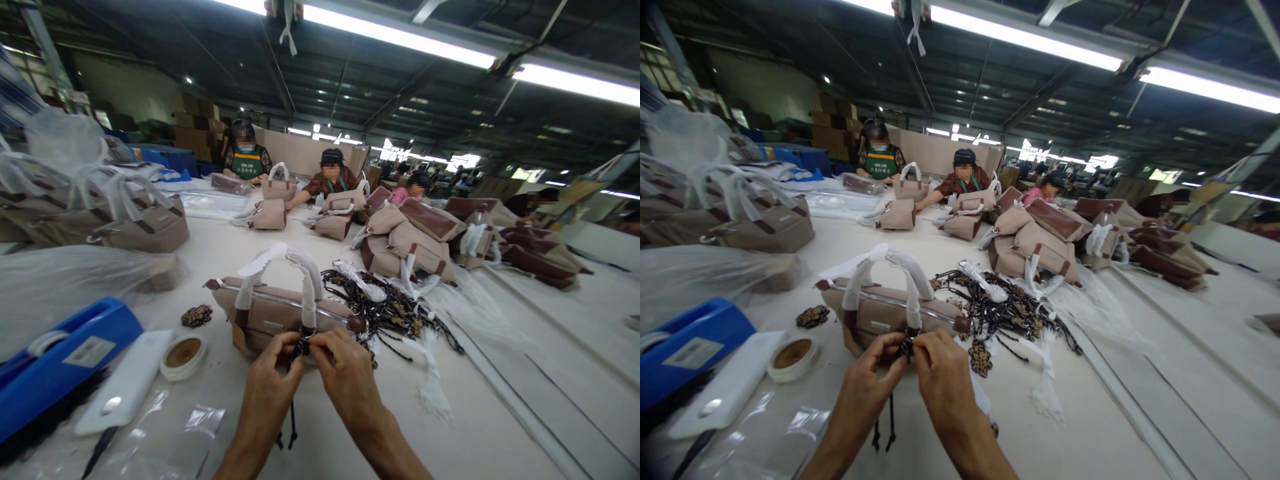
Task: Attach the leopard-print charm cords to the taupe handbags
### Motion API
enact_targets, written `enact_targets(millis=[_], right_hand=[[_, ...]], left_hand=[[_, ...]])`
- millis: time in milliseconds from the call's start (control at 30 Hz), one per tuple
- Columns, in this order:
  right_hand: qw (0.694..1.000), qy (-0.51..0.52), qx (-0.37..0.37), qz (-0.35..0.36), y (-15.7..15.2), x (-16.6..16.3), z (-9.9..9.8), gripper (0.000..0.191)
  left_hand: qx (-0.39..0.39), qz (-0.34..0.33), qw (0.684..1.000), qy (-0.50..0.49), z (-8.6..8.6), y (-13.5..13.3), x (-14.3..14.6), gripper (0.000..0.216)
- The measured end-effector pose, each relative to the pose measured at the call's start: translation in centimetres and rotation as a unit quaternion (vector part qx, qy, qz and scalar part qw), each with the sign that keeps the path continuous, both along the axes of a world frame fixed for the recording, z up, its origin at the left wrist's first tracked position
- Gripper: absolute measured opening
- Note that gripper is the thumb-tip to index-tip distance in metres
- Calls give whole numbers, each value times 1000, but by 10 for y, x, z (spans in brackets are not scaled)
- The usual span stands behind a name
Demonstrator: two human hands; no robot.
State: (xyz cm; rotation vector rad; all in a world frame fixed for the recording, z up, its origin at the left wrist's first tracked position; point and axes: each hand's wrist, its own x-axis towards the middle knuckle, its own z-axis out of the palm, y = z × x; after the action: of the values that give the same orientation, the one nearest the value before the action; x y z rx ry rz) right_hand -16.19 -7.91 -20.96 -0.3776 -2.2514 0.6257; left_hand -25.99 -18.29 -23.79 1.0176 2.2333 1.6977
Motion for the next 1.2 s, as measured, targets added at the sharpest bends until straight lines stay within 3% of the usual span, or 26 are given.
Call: enact_targets(millis=[233,567,733,900,1067,1200], right_hand=[[999,-26,23,13,1,1,3,17],[999,-29,34,11,-2,0,0,17],[998,-23,45,27,-2,-2,2,23],[999,-17,40,12,-2,-3,1,24],[999,10,22,-21,-1,-6,-4,20],[999,16,5,-39,-1,-7,-7,17]], left_hand=[[1,3,999,37,0,-3,0,23],[8,-12,1000,14,4,-7,0,21],[48,-63,991,-105,-2,0,-6,22],[105,-64,972,-200,-5,13,-7,33],[25,-43,998,-49,6,13,-6,22],[6,-7,997,72,12,12,-9,22]])
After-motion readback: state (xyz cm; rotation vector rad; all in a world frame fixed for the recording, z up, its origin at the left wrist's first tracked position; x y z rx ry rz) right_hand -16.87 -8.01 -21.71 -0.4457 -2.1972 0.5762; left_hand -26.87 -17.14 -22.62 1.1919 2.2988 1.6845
